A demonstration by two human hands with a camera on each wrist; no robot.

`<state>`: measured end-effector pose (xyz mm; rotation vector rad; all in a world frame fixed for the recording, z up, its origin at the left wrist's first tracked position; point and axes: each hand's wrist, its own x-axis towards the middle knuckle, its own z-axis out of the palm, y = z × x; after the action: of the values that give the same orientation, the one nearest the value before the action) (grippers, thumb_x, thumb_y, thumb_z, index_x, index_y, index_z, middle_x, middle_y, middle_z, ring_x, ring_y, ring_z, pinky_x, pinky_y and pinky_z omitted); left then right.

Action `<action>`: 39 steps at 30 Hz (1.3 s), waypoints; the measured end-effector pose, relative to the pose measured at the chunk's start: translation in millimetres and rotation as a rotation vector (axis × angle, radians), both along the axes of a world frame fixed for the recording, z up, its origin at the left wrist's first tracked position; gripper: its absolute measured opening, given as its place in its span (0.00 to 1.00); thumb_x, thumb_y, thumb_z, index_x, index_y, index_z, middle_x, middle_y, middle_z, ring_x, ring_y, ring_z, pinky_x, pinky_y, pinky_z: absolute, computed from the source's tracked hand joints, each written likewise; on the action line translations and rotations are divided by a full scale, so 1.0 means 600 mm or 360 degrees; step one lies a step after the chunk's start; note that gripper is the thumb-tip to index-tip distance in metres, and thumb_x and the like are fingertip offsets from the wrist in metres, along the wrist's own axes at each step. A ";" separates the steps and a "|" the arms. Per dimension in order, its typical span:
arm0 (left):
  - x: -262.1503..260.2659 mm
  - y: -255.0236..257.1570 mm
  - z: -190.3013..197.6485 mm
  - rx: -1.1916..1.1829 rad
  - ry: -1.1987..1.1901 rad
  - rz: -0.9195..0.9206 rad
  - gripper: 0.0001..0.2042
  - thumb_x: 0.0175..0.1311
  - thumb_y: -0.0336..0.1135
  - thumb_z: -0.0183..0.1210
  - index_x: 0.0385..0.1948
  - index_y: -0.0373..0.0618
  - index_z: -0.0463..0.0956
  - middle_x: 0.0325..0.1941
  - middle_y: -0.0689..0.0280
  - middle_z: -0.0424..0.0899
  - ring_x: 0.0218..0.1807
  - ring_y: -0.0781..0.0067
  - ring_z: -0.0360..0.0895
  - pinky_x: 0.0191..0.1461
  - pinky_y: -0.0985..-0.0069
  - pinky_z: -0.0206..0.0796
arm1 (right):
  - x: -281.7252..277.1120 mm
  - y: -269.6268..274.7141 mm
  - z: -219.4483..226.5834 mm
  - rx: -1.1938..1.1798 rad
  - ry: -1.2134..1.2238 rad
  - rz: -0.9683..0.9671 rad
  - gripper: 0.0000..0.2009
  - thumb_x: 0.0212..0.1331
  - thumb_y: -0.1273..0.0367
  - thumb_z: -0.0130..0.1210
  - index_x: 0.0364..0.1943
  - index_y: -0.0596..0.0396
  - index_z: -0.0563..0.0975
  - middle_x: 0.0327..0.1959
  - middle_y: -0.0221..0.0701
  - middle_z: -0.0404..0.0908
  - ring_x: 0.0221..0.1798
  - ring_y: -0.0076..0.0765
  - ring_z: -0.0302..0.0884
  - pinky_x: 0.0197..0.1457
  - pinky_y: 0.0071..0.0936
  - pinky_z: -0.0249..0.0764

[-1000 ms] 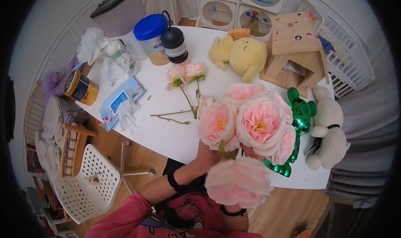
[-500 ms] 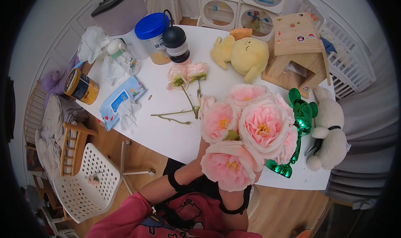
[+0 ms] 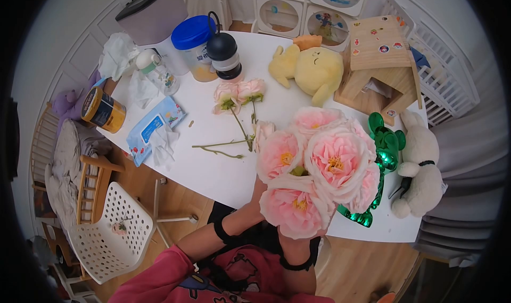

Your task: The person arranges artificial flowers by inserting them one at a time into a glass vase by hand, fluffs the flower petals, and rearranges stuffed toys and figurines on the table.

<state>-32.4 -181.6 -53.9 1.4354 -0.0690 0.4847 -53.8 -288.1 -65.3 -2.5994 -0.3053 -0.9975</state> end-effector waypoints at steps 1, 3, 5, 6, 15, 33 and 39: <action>0.000 0.001 0.001 -0.0006 -0.0009 -0.0019 0.15 0.49 0.33 0.66 0.38 0.37 0.79 0.40 0.55 0.84 0.42 0.54 0.81 0.45 0.69 0.73 | -0.001 0.003 0.002 0.0109 -0.0012 0.0035 0.20 0.54 0.63 0.61 0.48 0.59 0.73 0.47 0.40 0.77 0.48 0.49 0.77 0.50 0.39 0.74; 0.001 0.003 0.003 0.0055 -0.0063 -0.0003 0.15 0.49 0.33 0.66 0.39 0.37 0.79 0.40 0.55 0.84 0.42 0.54 0.81 0.45 0.69 0.73 | 0.006 0.009 0.010 0.0326 -0.0035 0.0103 0.21 0.53 0.63 0.62 0.49 0.59 0.73 0.47 0.41 0.77 0.48 0.49 0.77 0.50 0.39 0.74; 0.002 0.004 0.004 0.0115 -0.0118 0.0010 0.16 0.49 0.33 0.66 0.39 0.37 0.79 0.41 0.55 0.84 0.42 0.54 0.81 0.46 0.69 0.73 | 0.003 0.009 0.014 0.0543 -0.0058 0.0167 0.22 0.53 0.63 0.63 0.49 0.60 0.73 0.47 0.41 0.77 0.48 0.49 0.77 0.49 0.39 0.74; 0.002 0.004 0.005 0.0104 -0.0089 0.0018 0.16 0.49 0.33 0.66 0.39 0.37 0.79 0.40 0.54 0.84 0.42 0.53 0.81 0.46 0.68 0.73 | 0.002 0.004 0.007 0.0542 -0.0058 0.0166 0.22 0.53 0.63 0.63 0.49 0.60 0.73 0.47 0.41 0.77 0.48 0.49 0.77 0.49 0.39 0.74; -0.008 0.044 0.011 0.0496 0.0068 -0.0076 0.16 0.50 0.21 0.62 0.44 0.37 0.76 0.47 0.53 0.80 0.47 0.49 0.78 0.49 0.66 0.71 | 0.000 -0.060 0.011 0.0682 -0.0006 0.0577 0.16 0.56 0.67 0.59 0.45 0.64 0.75 0.42 0.43 0.80 0.47 0.49 0.79 0.51 0.43 0.75; -0.058 0.261 -0.023 0.2162 0.0612 0.0332 0.13 0.53 0.28 0.63 0.41 0.49 0.76 0.47 0.60 0.73 0.47 0.53 0.68 0.53 0.62 0.64 | 0.031 -0.111 0.111 0.0342 0.1143 0.0892 0.19 0.50 0.69 0.59 0.48 0.55 0.78 0.47 0.45 0.80 0.48 0.57 0.76 0.49 0.40 0.73; -0.066 0.270 -0.015 0.2158 0.0500 0.0293 0.08 0.55 0.26 0.61 0.35 0.46 0.73 0.46 0.60 0.73 0.46 0.54 0.68 0.52 0.64 0.63 | 0.027 -0.117 0.108 0.0344 0.1344 0.0914 0.19 0.50 0.69 0.59 0.49 0.55 0.77 0.49 0.43 0.79 0.52 0.53 0.74 0.53 0.37 0.72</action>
<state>-72.2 -19.4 -62.8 2.8524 -0.0031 0.3353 -37.9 -358.2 -0.3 -2.2652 -0.6113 0.2554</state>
